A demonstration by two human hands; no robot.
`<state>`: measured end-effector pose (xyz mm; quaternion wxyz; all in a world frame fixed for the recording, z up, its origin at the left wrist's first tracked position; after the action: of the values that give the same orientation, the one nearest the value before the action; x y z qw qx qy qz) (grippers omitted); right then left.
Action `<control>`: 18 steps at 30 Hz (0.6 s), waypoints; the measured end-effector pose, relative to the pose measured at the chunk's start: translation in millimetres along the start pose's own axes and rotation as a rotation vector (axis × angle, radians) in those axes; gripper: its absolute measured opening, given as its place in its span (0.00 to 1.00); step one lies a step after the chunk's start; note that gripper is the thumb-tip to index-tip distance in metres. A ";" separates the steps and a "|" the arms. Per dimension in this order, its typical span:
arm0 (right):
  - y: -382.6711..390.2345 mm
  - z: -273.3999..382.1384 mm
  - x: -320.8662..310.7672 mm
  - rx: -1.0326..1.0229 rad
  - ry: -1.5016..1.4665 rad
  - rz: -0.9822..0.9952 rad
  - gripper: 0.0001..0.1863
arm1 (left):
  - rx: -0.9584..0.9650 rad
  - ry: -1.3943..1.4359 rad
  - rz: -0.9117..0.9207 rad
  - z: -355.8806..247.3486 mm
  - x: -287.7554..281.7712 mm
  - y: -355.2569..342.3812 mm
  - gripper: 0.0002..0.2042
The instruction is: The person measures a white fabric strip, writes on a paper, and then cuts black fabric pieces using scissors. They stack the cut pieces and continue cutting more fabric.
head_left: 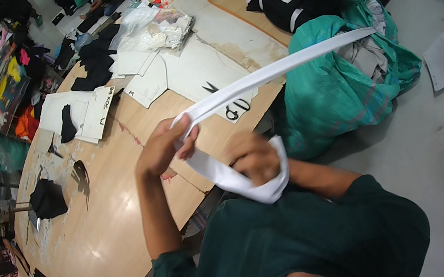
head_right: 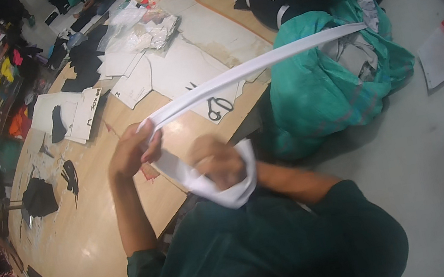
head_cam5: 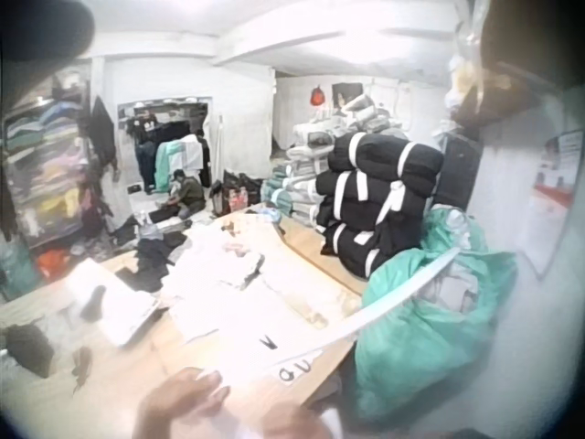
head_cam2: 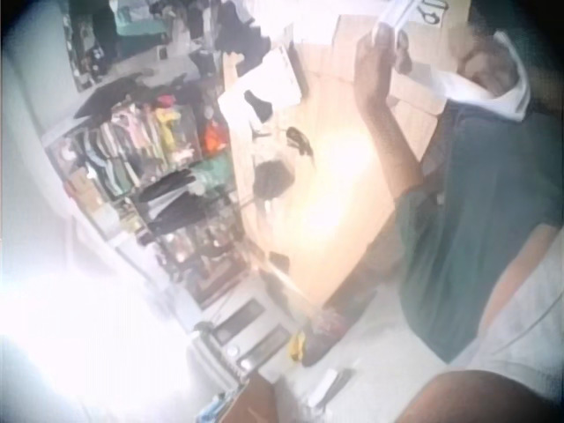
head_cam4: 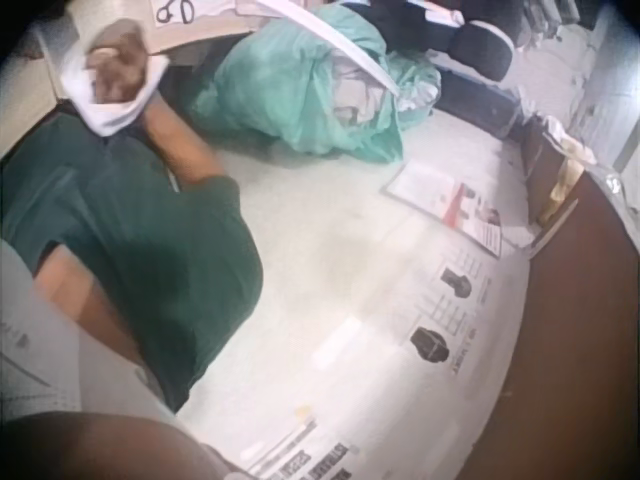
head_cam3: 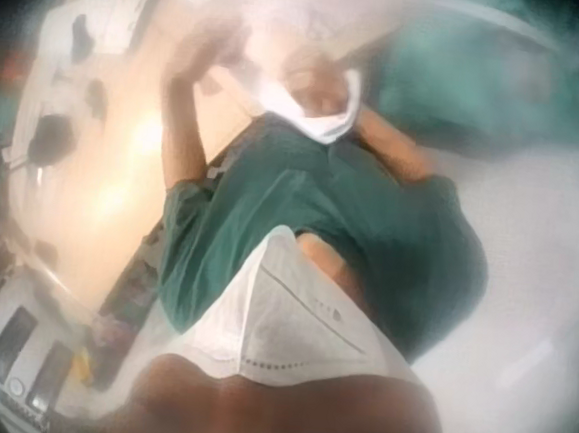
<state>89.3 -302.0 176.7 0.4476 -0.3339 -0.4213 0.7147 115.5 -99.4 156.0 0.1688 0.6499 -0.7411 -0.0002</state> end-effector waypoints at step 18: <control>239.2 -329.8 -63.8 1.125 1.028 0.377 0.49 | -0.021 -0.325 -0.204 -18.0 31.8 178.0 0.26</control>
<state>309.3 -319.3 -171.7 0.5592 -0.4118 0.3279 0.6405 -54.5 -98.4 220.0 0.0529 0.7114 -0.6887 -0.1299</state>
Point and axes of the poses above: each hand's wrist, its own y-axis away from the middle knuckle, its own x-axis out of the palm, z = x × y, the point moved 8 cm from there along -y, towards the middle knuckle, and after that the axes turned 12 degrees about -z, right-handed, at the moved point
